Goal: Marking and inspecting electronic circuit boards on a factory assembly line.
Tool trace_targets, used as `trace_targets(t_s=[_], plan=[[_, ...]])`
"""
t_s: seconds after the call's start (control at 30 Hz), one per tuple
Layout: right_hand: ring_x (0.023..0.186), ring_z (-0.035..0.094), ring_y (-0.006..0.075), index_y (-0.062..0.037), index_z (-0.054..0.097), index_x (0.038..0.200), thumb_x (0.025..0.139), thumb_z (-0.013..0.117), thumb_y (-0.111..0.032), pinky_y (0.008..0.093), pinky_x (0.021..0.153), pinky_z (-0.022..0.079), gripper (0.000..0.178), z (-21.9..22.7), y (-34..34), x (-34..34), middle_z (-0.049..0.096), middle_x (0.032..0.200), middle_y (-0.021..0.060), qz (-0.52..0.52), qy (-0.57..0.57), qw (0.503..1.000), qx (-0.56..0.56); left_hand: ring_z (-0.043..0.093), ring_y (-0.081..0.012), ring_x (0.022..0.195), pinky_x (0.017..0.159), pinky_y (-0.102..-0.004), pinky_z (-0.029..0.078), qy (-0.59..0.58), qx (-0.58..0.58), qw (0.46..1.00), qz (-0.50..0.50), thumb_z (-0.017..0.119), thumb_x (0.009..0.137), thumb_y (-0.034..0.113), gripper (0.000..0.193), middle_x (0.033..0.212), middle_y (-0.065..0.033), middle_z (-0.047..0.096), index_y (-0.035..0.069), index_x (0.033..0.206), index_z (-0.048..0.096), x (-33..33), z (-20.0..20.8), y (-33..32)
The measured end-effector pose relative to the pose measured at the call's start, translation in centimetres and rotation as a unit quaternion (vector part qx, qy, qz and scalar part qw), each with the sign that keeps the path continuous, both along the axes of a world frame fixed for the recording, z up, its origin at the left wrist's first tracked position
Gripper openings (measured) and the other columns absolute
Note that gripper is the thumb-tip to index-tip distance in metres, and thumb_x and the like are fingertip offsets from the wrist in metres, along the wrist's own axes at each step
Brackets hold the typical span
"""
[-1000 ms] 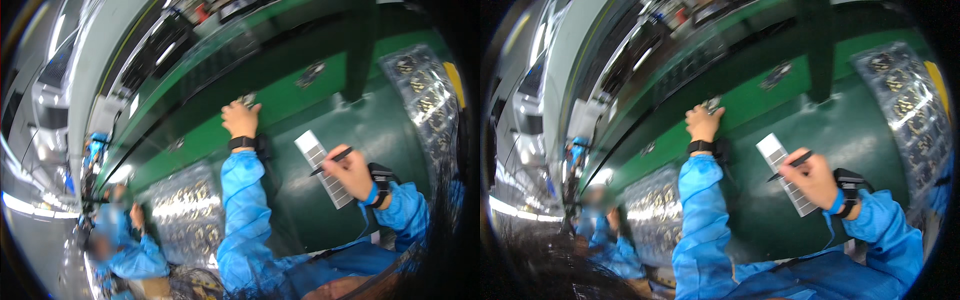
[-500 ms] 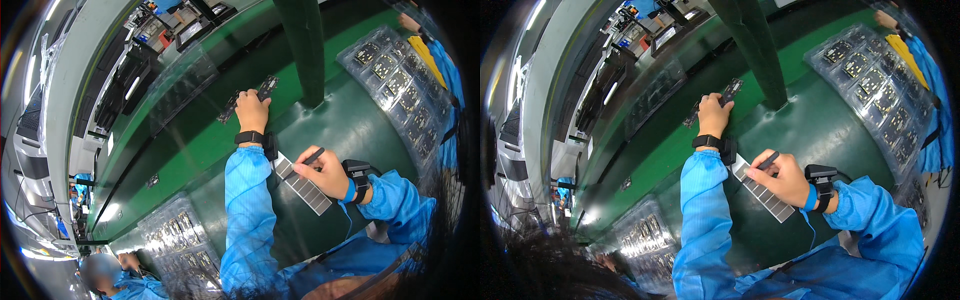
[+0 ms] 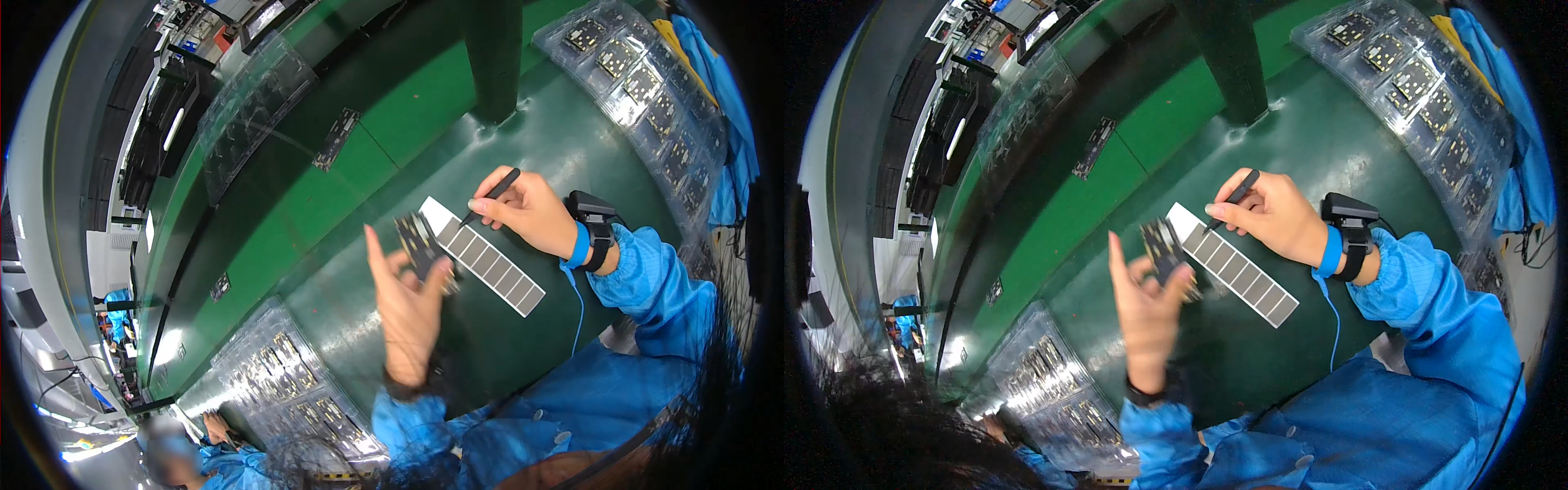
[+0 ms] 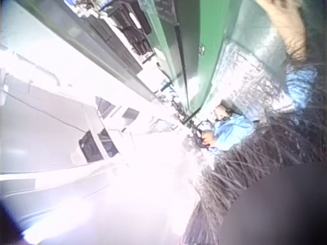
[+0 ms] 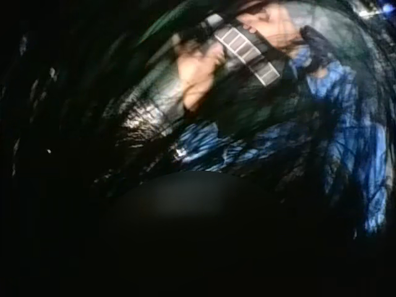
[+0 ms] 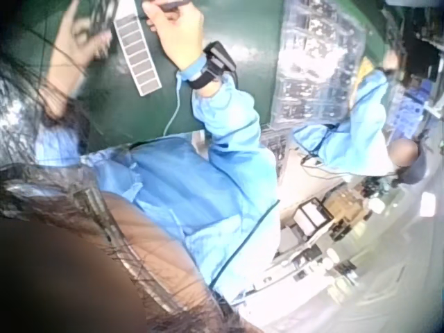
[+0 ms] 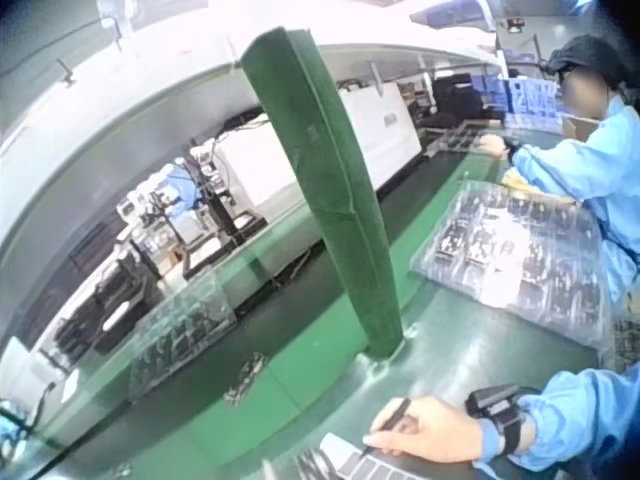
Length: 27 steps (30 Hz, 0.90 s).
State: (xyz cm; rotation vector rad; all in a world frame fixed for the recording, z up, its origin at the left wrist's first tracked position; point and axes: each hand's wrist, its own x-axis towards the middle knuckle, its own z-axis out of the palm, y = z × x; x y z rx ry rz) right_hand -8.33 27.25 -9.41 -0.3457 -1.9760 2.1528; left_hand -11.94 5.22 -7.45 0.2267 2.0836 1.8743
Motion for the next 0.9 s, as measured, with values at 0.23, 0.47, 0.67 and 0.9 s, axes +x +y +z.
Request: trace_targets(t_s=[0.23, 0.47, 0.67, 0.9], plan=[[0.074, 0.066, 0.0102, -0.0005, 0.067, 0.101, 0.096, 0.076, -0.019, 0.0252, 0.066, 0.054, 0.021, 0.1, 0.2, -0.8, 0.071, 0.087, 0.0046, 0.047, -0.029, 0.998, 0.035, 0.064, -0.0331, 0.095, 0.088, -0.0496, 0.048, 0.223, -0.461, 0.855, -0.08, 0.08, 0.086, 0.045, 0.072, 0.111, -0.0163, 0.063, 0.01, 0.144, 0.057, 4.7, 0.0, -0.1], [0.083, 0.068, 0.0126, 0.0006, 0.066, 0.105, 0.099, 0.072, -0.019, 0.0268, 0.073, 0.058, 0.021, 1.0, 2.5, -4.7, 0.071, 0.093, 0.0072, 0.172, -0.021, 0.982, 0.073, 0.048, -0.0355, 0.132, 0.11, -0.0594, 0.034, 0.357, -0.424, 0.827, -0.095, 0.075, 0.09, 0.042, 0.069, 0.15, -0.0189, 0.044, 0.011, 0.147, 0.055, 4.9, 1.0, 2.3], [0.09, 0.069, 0.0143, 0.0002, 0.061, 0.112, 0.103, 0.066, -0.019, 0.0286, 0.076, 0.058, 0.021, 1.4, 4.1, -7.7, 0.069, 0.1, 0.008, 0.291, -0.05, 0.951, 0.096, 0.042, -0.0377, 0.141, 0.119, -0.0587, 0.027, 0.334, -0.413, 0.835, -0.144, 0.072, 0.09, 0.044, 0.069, 0.156, -0.0209, 0.042, 0.005, 0.145, 0.055, 6.1, -1.5, 4.0], [0.087, 0.069, 0.0142, 0.0002, 0.061, 0.111, 0.104, 0.065, -0.022, 0.0292, 0.074, 0.058, 0.023, 1.9, 3.8, -9.3, 0.07, 0.1, 0.0087, 0.374, -0.082, 0.908, 0.168, 0.045, -0.0378, 0.138, 0.115, -0.057, 0.035, 0.326, -0.412, 0.836, -0.159, 0.074, 0.089, 0.043, 0.068, 0.159, -0.0232, 0.039, 0.005, 0.143, 0.056, 5.4, -1.4, 3.8]])
